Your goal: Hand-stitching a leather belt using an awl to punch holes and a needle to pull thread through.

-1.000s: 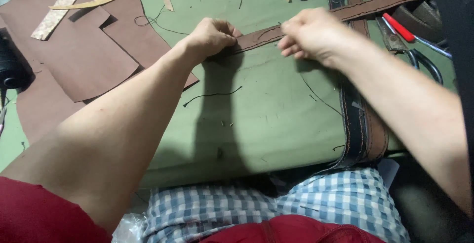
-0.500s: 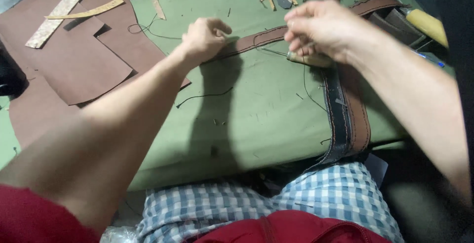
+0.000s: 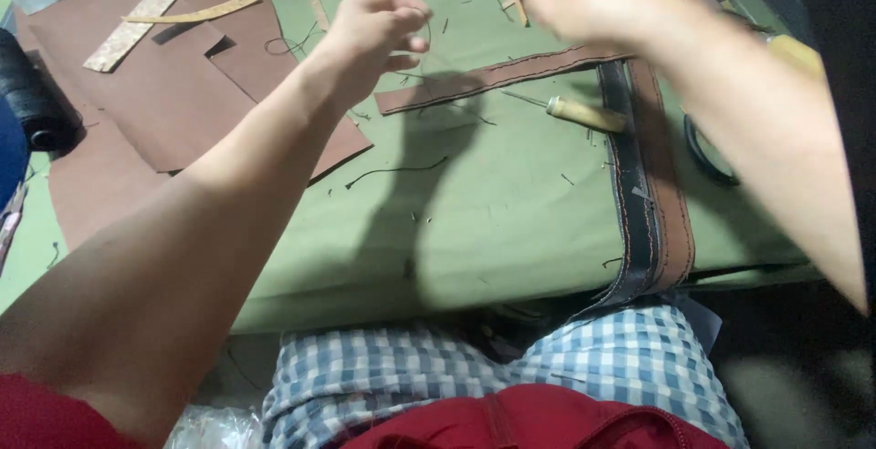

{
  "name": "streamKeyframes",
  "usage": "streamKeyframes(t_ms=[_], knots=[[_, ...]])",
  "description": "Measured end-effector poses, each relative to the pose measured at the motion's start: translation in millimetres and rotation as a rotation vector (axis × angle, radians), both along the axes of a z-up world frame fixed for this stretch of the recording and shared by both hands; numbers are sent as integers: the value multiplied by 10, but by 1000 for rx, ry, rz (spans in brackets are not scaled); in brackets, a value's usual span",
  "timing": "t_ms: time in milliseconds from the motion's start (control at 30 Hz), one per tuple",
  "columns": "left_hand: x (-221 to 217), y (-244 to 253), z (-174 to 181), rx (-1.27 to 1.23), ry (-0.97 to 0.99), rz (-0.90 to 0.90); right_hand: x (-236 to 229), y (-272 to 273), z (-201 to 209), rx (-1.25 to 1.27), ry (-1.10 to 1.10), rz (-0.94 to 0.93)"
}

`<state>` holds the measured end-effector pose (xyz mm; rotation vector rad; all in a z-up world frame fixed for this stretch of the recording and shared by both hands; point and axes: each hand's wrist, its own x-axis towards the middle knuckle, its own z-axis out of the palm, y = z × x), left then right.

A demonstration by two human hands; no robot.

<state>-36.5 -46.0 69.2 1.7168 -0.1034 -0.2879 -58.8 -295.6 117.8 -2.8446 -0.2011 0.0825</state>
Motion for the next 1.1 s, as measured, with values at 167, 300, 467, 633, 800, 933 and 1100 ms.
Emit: streamKeyframes(t_ms=[167,300,467,633,800,933,1100], knots=[[-129,319,62,-593,399,266,-294,-24,-589,-170,321,-211],[-126,818,20,-525,411,218,-390,-114,-739,-67,245,-288],[-473,1306,136,11,251,4,-537,-78,-503,31,261,-304],[-666,910,255,798,-175,-30,-465,-45,-445,358,244,-499],[-189,-206,-276,721,-287,-151,27,-526,-1285,101,39,-477],[-8,-489,-708,1136,-338,-130,-203,-388,-1192,201,149,-473],[4,-389,-858,1041,-471,-64,-85,-441,-1272,186,167,-554]])
